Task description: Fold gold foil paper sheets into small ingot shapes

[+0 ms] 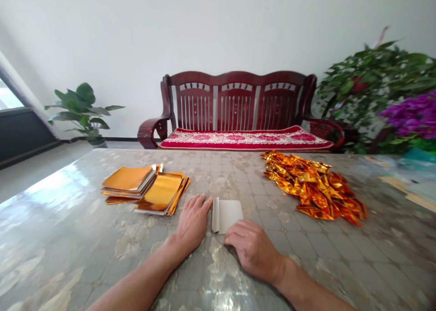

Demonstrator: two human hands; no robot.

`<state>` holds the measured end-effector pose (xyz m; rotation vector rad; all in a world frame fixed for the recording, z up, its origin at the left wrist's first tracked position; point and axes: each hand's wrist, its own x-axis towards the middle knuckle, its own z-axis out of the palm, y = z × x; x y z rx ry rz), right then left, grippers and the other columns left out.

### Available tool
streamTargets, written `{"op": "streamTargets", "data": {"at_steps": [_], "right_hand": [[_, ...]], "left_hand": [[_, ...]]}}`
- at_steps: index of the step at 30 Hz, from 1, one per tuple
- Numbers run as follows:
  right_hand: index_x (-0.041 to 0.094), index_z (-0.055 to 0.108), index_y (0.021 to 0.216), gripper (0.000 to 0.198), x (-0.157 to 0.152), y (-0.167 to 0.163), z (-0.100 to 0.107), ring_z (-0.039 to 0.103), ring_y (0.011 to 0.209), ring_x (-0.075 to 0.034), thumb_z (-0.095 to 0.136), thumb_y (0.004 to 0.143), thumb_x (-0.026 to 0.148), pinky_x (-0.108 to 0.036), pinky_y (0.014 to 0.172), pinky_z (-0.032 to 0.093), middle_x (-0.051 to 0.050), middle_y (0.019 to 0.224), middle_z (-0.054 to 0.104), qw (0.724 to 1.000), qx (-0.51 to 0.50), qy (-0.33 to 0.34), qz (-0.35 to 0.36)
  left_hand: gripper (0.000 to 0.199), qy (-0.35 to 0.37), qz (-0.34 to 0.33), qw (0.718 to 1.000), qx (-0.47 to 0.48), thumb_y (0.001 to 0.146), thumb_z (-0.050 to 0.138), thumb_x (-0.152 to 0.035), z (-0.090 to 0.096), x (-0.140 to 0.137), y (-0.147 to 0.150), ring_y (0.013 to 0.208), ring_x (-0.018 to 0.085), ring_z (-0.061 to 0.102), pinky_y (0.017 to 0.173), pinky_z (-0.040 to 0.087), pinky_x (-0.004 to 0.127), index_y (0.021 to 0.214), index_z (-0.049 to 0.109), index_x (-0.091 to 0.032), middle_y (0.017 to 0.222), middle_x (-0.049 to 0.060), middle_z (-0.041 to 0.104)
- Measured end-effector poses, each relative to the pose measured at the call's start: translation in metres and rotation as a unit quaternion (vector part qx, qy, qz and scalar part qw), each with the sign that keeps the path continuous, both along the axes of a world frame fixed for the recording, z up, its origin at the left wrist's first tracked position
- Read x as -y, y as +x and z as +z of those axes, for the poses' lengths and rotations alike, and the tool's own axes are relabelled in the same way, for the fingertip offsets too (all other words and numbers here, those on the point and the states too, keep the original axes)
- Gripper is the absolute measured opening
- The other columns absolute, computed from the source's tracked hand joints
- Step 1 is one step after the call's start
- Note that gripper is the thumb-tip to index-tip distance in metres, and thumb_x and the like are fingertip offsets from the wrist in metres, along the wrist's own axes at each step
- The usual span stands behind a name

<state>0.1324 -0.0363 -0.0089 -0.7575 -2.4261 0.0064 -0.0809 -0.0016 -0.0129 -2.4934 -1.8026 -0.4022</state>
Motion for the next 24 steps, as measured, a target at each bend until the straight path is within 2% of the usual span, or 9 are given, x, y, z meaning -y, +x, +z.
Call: {"op": "streamTargets", "data": {"at_steps": [4,6,8,11,15,17,20,24], "right_hand": [[0.021,0.066,0.083,0.033,-0.017,0.014,-0.001,0.058,0.082,-0.017,0.044,0.080,-0.004,-0.030,0.077,0.043,-0.003,0.083,0.069,0.987,-0.118,-0.032,-0.105],[0.021,0.068,0.087,0.040,-0.025,0.023,-0.002,0.058,0.089,-0.019,0.043,0.074,-0.007,-0.032,0.082,0.043,-0.003,0.091,0.070,0.980,-0.123,-0.053,-0.146],[0.021,0.070,0.093,0.045,-0.031,0.029,-0.003,0.057,0.095,-0.020,0.042,0.072,-0.008,-0.033,0.086,0.043,-0.003,0.099,0.070,0.980,-0.103,-0.074,-0.156],[0.022,0.070,0.099,0.047,-0.032,0.030,-0.005,0.055,0.098,-0.020,0.043,0.074,-0.007,-0.034,0.089,0.043,-0.003,0.103,0.070,0.979,-0.072,-0.092,-0.166],[0.022,0.072,0.095,0.040,-0.025,0.023,-0.005,0.055,0.091,-0.019,0.046,0.080,-0.004,-0.033,0.084,0.042,-0.002,0.093,0.069,0.981,-0.035,-0.104,-0.162],[0.023,0.072,0.092,0.037,-0.021,0.019,-0.006,0.054,0.088,-0.019,0.048,0.081,-0.004,-0.032,0.081,0.041,-0.002,0.089,0.068,0.983,-0.024,-0.102,-0.154],[0.023,0.071,0.085,0.037,-0.016,0.015,-0.005,0.053,0.085,-0.019,0.048,0.079,-0.005,-0.032,0.078,0.039,-0.001,0.083,0.065,0.985,-0.016,-0.096,-0.144],[0.021,0.068,0.086,0.038,-0.015,0.013,-0.002,0.051,0.088,-0.019,0.047,0.073,-0.008,-0.032,0.080,0.039,-0.002,0.085,0.064,0.984,-0.034,-0.089,-0.152]], "left_hand": [[0.043,-0.011,0.004,0.995,0.099,0.097,0.035,-0.016,0.008,0.010,-0.002,0.121,0.022,0.056,0.103,0.044,0.038,0.138,0.047,-0.019,0.134,0.011,0.058],[0.040,-0.006,0.010,0.991,0.134,0.098,0.037,-0.024,0.011,0.016,-0.001,0.121,0.023,0.055,0.104,0.043,0.039,0.138,0.045,-0.018,0.132,0.011,0.058],[0.040,-0.004,0.015,0.990,0.144,0.096,0.044,-0.029,0.014,0.022,0.001,0.120,0.024,0.054,0.103,0.043,0.039,0.135,0.046,-0.018,0.130,0.010,0.057],[0.039,0.005,0.023,0.993,0.113,0.091,0.054,-0.034,0.016,0.030,0.007,0.116,0.026,0.053,0.101,0.043,0.041,0.127,0.052,-0.019,0.126,0.010,0.056],[0.038,0.021,0.038,0.998,0.054,0.083,0.064,-0.038,0.018,0.033,0.016,0.109,0.028,0.051,0.097,0.042,0.044,0.115,0.059,-0.018,0.114,0.009,0.057],[0.030,0.019,0.033,0.999,0.030,0.082,0.065,-0.035,0.019,0.033,0.019,0.105,0.028,0.051,0.093,0.042,0.043,0.108,0.061,-0.019,0.107,0.007,0.057],[0.014,0.015,0.004,1.000,-0.005,0.089,0.059,-0.025,0.018,0.031,0.021,0.099,0.026,0.051,0.087,0.042,0.041,0.102,0.063,-0.022,0.100,0.005,0.058],[0.014,0.008,-0.073,0.997,-0.035,0.096,0.052,-0.022,0.013,0.030,0.020,0.093,0.022,0.052,0.081,0.044,0.036,0.104,0.063,-0.025,0.098,0.004,0.061]]}}
